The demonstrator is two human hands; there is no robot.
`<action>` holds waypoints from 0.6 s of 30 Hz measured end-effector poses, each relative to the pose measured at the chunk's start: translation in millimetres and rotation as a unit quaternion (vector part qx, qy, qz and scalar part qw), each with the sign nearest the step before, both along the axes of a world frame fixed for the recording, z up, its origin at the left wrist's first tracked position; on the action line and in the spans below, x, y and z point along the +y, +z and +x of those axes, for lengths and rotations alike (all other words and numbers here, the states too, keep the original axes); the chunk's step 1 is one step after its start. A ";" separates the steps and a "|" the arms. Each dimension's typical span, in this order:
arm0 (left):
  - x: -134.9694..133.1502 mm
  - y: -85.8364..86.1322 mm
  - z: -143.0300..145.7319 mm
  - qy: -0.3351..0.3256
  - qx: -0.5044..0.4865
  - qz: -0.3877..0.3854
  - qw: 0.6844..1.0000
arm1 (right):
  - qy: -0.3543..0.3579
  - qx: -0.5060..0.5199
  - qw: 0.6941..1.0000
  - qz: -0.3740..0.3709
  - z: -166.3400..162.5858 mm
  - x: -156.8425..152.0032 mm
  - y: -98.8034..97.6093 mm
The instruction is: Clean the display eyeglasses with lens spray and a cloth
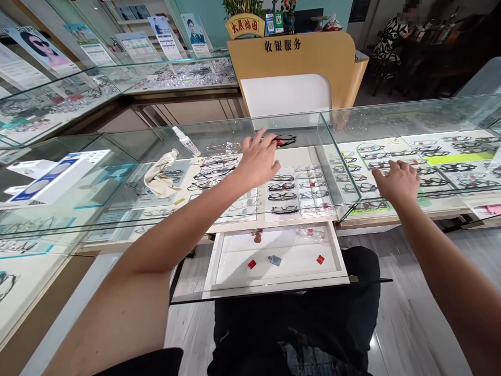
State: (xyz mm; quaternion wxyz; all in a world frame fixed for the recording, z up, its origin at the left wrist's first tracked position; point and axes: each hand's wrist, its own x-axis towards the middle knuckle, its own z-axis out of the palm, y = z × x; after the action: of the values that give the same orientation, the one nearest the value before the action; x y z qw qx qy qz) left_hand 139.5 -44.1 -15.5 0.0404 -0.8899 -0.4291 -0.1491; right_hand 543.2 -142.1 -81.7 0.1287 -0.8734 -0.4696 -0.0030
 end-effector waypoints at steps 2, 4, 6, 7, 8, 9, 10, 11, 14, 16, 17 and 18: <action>-58.8 16.6 2.7 -0.060 -0.008 -0.042 0.997 | -0.001 0.001 1.000 0.004 0.3 0.3 -0.4; -117.5 28.1 3.5 -0.130 0.007 -0.109 0.986 | -0.002 0.001 1.000 0.002 1.3 0.6 -0.8; -164.3 27.2 3.6 -0.215 0.033 -0.180 0.959 | 0.002 0.002 1.000 -0.003 3.2 0.8 -1.2; -180.5 20.8 4.0 -0.252 0.055 -0.217 0.941 | 0.005 0.004 1.000 -0.006 4.2 0.9 -1.4; -191.1 10.3 4.7 -0.280 0.069 -0.246 0.925 | 0.008 0.006 1.000 -0.007 5.0 1.0 -1.5; -195.9 -3.7 5.8 -0.291 0.086 -0.270 0.914 | 0.011 0.008 1.000 -0.008 5.7 1.0 -1.7; -195.3 -20.5 7.2 -0.284 0.103 -0.288 0.909 | 0.012 0.008 1.000 -0.008 6.1 1.1 -1.8; -189.5 -39.1 8.7 -0.267 0.118 -0.299 0.909 | 0.010 0.008 1.000 -0.006 6.1 1.2 -1.9; -148.6 -94.9 12.6 -0.171 0.144 -0.291 0.930 | 0.007 0.003 1.000 -0.003 4.8 1.6 -1.7; -109.2 -125.0 14.4 -0.098 0.137 -0.248 0.954 | 0.007 -0.002 1.000 -0.005 3.7 1.7 -1.4; -87.9 -137.0 15.1 -0.061 0.128 -0.214 0.966 | 0.007 -0.005 1.000 -0.007 3.1 1.7 -1.2; -66.5 -147.3 15.6 -0.026 0.117 -0.185 0.975 | 0.007 -0.006 1.000 -0.009 2.7 1.6 -1.1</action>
State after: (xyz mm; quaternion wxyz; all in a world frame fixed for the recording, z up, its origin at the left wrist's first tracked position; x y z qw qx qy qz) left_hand 155.1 -110.6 -162.8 -0.0789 -0.9040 -0.4185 0.0367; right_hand 545.9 -140.5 -82.8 0.1182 -0.8711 -0.4767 -0.0037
